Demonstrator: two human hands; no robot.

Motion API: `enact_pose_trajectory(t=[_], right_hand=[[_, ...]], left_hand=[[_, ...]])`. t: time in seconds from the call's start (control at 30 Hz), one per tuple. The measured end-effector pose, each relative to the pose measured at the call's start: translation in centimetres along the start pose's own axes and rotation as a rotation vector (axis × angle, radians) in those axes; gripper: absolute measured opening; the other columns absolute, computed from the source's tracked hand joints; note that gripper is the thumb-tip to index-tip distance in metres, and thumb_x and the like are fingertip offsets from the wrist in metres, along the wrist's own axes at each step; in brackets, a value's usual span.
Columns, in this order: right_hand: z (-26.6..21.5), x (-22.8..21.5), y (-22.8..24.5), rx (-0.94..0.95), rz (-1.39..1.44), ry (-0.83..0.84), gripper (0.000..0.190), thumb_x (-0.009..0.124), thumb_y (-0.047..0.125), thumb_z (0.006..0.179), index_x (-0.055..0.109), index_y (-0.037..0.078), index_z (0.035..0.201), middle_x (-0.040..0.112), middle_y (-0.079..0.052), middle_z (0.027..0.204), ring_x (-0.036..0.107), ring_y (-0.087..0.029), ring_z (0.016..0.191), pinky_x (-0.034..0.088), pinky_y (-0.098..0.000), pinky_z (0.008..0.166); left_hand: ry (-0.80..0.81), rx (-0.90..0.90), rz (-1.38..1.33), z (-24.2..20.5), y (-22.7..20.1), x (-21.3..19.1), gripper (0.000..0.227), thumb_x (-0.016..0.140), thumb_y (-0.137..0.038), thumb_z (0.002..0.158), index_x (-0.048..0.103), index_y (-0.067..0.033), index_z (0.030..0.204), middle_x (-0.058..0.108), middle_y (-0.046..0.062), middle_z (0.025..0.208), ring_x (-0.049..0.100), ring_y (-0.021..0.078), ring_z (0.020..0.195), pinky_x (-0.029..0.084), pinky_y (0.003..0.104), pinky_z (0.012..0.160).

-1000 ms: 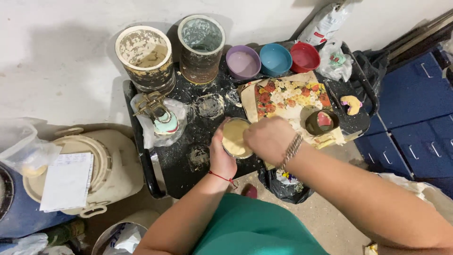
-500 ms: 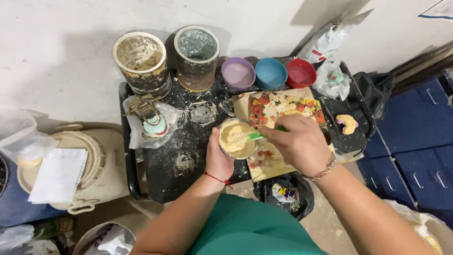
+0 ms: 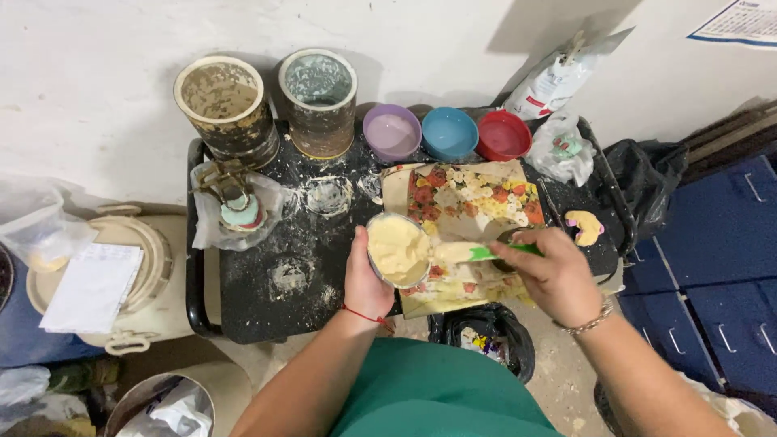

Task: The person mixes a yellowish paste in a small container using a green spatula. They then scoop a white powder from a large bag into the container and continue mixing the ingredients together.

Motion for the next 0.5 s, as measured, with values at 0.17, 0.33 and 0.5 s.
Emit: enact_pose_trajectory(t=[0.17, 0.33, 0.5], right_hand=[[3.8, 2.5, 1.4, 0.323, 0.259, 0.311, 0.023, 0.076, 0.026, 0.093, 0.084, 0.015, 0.112, 0.074, -0.009, 0.074, 0.070, -0.023, 0.071, 0.059, -0.0361, 0.069], [1.8, 8.1, -1.7, 0.788, 0.560, 0.544, 0.029, 0.075, 0.035, 0.093, 0.085, 0.008, 0.098, 0.063, -0.004, 0.049, 0.063, -0.017, 0.046, 0.049, -0.0304, 0.054], [-0.2, 6.7, -3.4, 0.781, 0.308, 0.699, 0.036, 0.071, 0.040, 0.091, 0.087, 0.008, 0.089, 0.069, -0.011, 0.051, 0.068, -0.027, 0.060, 0.052, -0.0377, 0.067]], left_hand=[[0.003, -0.007, 0.001, -1.3, 0.8, 1.1, 0.057, 0.061, -0.050, 0.100, 0.067, -0.0041, 0.134, 0.071, 0.021, 0.125, 0.069, 0.0338, 0.115, 0.058, 0.050, 0.097], [-0.035, 0.013, -0.045, -2.3, 0.0, 1.6, 0.051, 0.063, -0.046, 0.100, 0.068, -0.0035, 0.129, 0.072, 0.018, 0.119, 0.070, 0.0318, 0.112, 0.059, 0.048, 0.096], [-0.046, 0.049, 0.020, 0.3, -0.8, -2.2, 0.060, 0.062, -0.052, 0.101, 0.065, -0.0030, 0.135, 0.071, 0.018, 0.120, 0.070, 0.0310, 0.113, 0.062, 0.049, 0.091]])
Point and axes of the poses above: each hand's wrist, its own z-axis towards the middle knuckle, its own x-axis out of the palm, y = z × x, the point moved 8 cm from there along z, towards the middle knuckle
